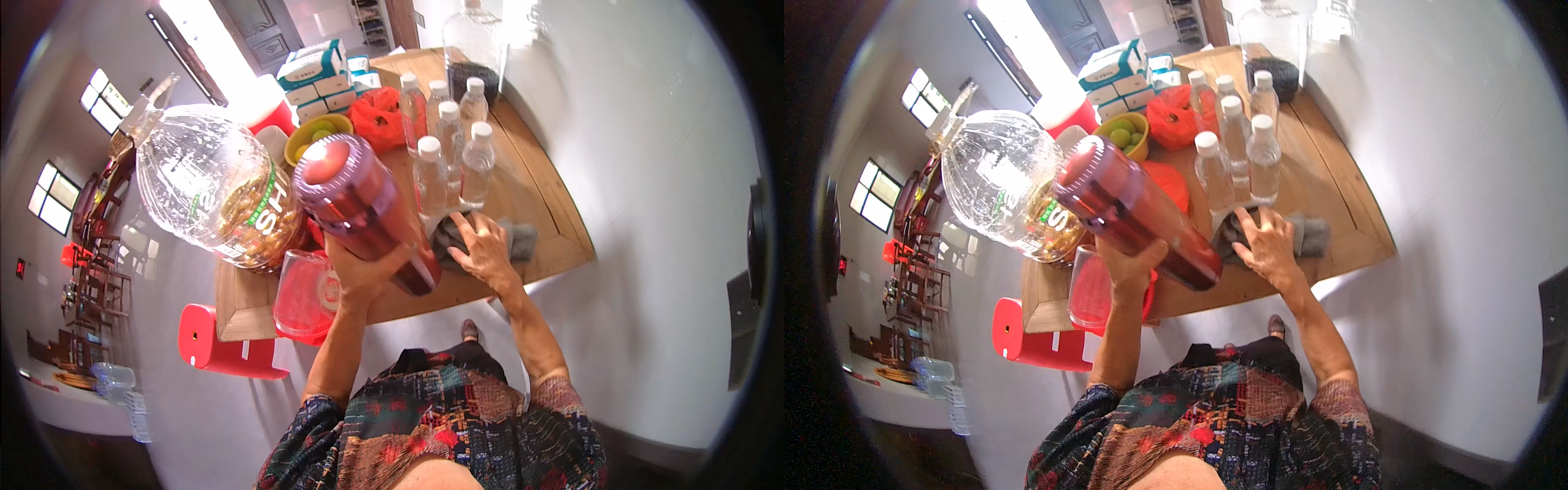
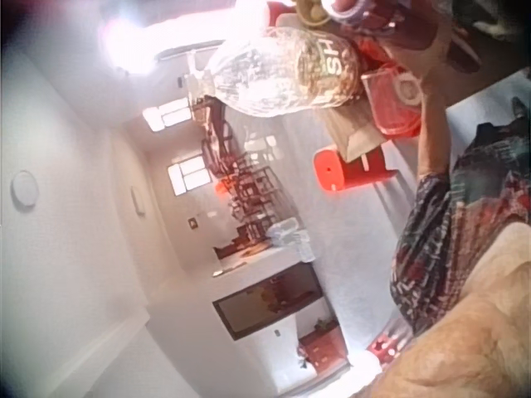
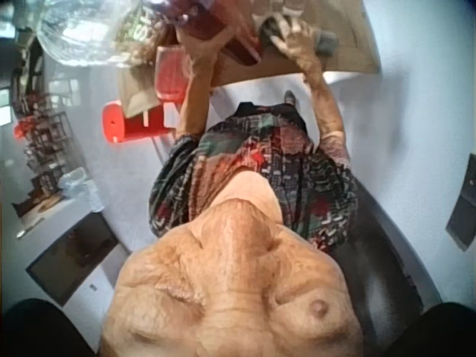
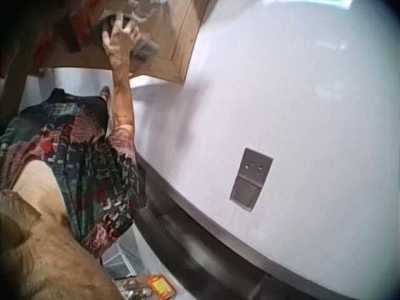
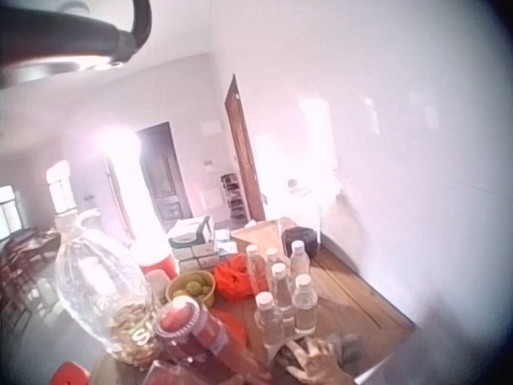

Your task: The person wipes a wooden table surface with a grey cloth, then cleans a large plastic bottle, a red thermos, and several small water bottles one by one. The person moves items like boxes and a red container to access the table surface and continues wiping the table between cleaning the bottles.

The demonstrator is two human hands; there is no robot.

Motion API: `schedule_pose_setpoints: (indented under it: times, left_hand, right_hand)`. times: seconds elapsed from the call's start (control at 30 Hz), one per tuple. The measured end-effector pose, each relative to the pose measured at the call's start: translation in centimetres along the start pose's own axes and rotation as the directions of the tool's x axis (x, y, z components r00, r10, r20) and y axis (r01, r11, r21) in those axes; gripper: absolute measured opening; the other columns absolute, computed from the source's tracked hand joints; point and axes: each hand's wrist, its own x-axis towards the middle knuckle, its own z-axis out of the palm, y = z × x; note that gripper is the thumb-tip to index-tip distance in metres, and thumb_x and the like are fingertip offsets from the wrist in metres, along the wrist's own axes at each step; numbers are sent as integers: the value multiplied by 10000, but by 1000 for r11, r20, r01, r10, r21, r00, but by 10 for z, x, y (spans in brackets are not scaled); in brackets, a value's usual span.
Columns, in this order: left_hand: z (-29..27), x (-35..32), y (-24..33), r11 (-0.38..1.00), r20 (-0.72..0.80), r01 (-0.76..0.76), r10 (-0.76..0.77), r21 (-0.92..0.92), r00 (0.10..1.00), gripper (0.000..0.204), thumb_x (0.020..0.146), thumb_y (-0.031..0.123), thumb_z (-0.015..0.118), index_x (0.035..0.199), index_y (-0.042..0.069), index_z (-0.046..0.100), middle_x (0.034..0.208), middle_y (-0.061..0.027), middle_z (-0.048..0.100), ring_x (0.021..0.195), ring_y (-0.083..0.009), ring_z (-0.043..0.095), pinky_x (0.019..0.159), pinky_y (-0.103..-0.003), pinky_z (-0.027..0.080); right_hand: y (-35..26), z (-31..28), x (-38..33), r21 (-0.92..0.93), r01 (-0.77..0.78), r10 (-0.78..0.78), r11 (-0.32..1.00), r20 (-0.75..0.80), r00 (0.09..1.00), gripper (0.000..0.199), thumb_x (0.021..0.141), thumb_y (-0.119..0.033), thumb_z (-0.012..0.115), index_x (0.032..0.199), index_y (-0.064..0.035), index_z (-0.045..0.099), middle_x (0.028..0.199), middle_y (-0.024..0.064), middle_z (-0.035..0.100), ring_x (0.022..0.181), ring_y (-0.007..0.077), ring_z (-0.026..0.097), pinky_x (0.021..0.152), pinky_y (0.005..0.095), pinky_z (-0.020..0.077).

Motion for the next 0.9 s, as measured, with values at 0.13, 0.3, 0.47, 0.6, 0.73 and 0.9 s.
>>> schedule_pose_setpoints:
  times: [0.13, 0.3, 0.47, 0.6, 0.73, 0.9]
  left_hand:
    - [7, -9, 6, 997, 136, 77, -79, 14, 988, 834, 551, 62, 824, 1269, 3, 405, 1162, -108, 560, 1072, -225, 559, 938, -357, 457]
    - [50, -25, 5, 971, 159, -44, 6, 234, 987, 825, 564, 192, 872, 1233, -9, 434, 1106, -137, 574, 1010, -254, 587, 876, -362, 479]
    - [85, -23, 13, 918, 289, -221, 125, 329, 949, 949, 543, 246, 890, 1294, -23, 377, 1167, -166, 526, 1079, -266, 541, 917, -379, 450]
    - [100, -13, 7, 948, 481, -203, 63, 244, 875, 1045, 555, 280, 883, 1368, -29, 305, 1283, -214, 452, 1206, -341, 449, 1003, -413, 383]
    - [102, -13, -23, 939, 610, -165, -58, 303, 790, 965, 576, 312, 851, 1348, -11, 370, 1298, -214, 453, 1215, -365, 425, 1019, -421, 371]
    - [79, -30, -82, 883, 613, -229, -79, 409, 786, 569, 672, 243, 769, 1168, 50, 566, 1210, -123, 536, 1149, -333, 480, 971, -420, 419]
  right_hand:
    - [-6, -61, 12, 471, 127, -47, 873, -177, 983, 740, 710, -338, 762, 1333, -87, 451, 1243, 164, 532, 1115, 310, 522, 910, 423, 414]
    - [-49, -133, 13, 828, 89, -29, 554, -88, 996, 887, 645, -300, 834, 1345, -18, 369, 1249, 142, 540, 1155, 233, 520, 923, 385, 434]
    - [-48, -146, -1, 899, -38, 176, 437, -44, 983, 890, 602, -199, 868, 1311, 22, 378, 1199, 146, 549, 1117, 219, 548, 930, 356, 463]
    - [-24, -182, -7, 889, -44, 267, 456, -90, 960, 825, 598, -97, 867, 1283, 17, 421, 1178, 119, 556, 1064, 205, 574, 910, 329, 486]
    - [16, -214, 7, 800, -21, 389, 600, -268, 881, 778, 648, -278, 842, 1253, 31, 463, 1123, 95, 568, 1055, 205, 546, 947, 323, 419]
    - [81, -193, 77, 813, 164, 345, 559, -407, 846, 639, 717, -150, 797, 1249, -5, 474, 1153, 78, 564, 1065, 175, 533, 976, 320, 395]
